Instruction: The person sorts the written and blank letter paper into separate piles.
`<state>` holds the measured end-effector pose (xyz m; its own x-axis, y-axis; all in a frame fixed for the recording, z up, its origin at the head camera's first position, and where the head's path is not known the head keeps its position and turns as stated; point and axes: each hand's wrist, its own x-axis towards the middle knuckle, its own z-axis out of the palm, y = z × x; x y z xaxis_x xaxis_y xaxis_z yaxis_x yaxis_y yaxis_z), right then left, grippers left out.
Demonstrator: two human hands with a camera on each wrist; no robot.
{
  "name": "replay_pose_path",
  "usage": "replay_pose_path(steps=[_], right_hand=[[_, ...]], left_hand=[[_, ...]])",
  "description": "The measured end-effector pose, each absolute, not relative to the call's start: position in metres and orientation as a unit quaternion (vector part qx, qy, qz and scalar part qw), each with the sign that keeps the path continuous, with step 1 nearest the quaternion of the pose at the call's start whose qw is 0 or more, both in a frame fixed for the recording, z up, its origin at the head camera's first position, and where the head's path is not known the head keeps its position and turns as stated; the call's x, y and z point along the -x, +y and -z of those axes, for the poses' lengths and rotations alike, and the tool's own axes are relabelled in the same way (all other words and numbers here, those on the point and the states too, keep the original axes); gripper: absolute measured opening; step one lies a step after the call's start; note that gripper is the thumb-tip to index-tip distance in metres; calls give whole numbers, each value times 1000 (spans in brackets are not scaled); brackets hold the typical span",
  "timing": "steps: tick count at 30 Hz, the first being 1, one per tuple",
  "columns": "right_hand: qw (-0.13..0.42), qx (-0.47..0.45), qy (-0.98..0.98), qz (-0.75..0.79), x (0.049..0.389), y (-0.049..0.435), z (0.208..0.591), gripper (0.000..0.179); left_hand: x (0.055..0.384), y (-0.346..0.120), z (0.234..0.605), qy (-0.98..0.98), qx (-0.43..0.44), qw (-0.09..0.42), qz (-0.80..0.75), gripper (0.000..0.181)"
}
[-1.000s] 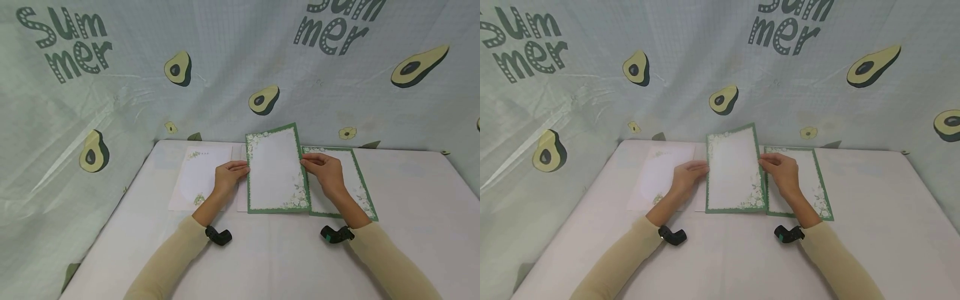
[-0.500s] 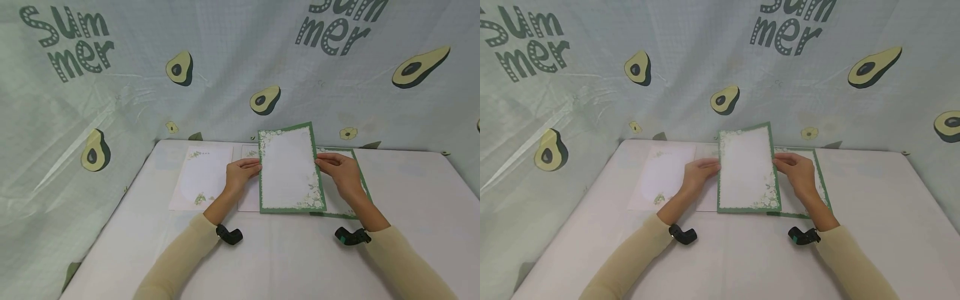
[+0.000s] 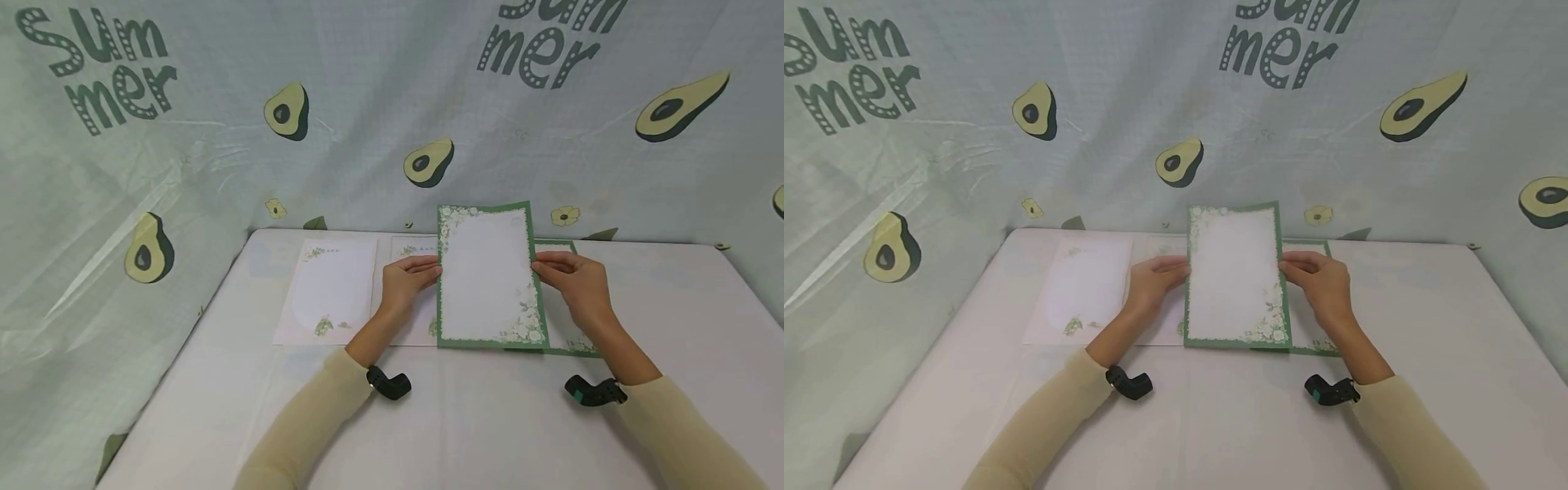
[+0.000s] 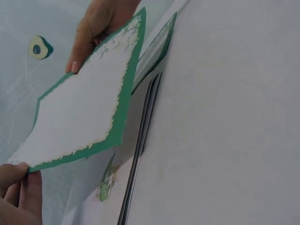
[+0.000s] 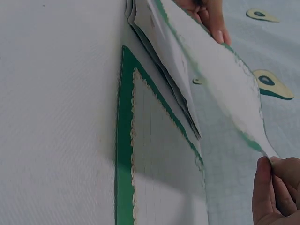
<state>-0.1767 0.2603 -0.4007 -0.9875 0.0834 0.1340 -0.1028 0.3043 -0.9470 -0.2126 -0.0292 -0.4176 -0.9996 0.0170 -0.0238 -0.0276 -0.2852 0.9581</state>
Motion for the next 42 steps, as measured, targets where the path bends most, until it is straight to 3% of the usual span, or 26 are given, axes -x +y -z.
replay_pose_path(steps=[11, 36, 42], right_hand=[[44, -2, -842, -538, 164, 280, 390, 51], [58, 27, -869, -490, 154, 347, 386, 47], [72, 38, -854, -513, 158, 354, 389, 38]], left_hand=[[211, -11, 421, 586, -4, 28, -810, 24], [202, 52, 422, 562, -43, 41, -825, 21], [203, 66, 421, 557, -38, 32, -829, 20]])
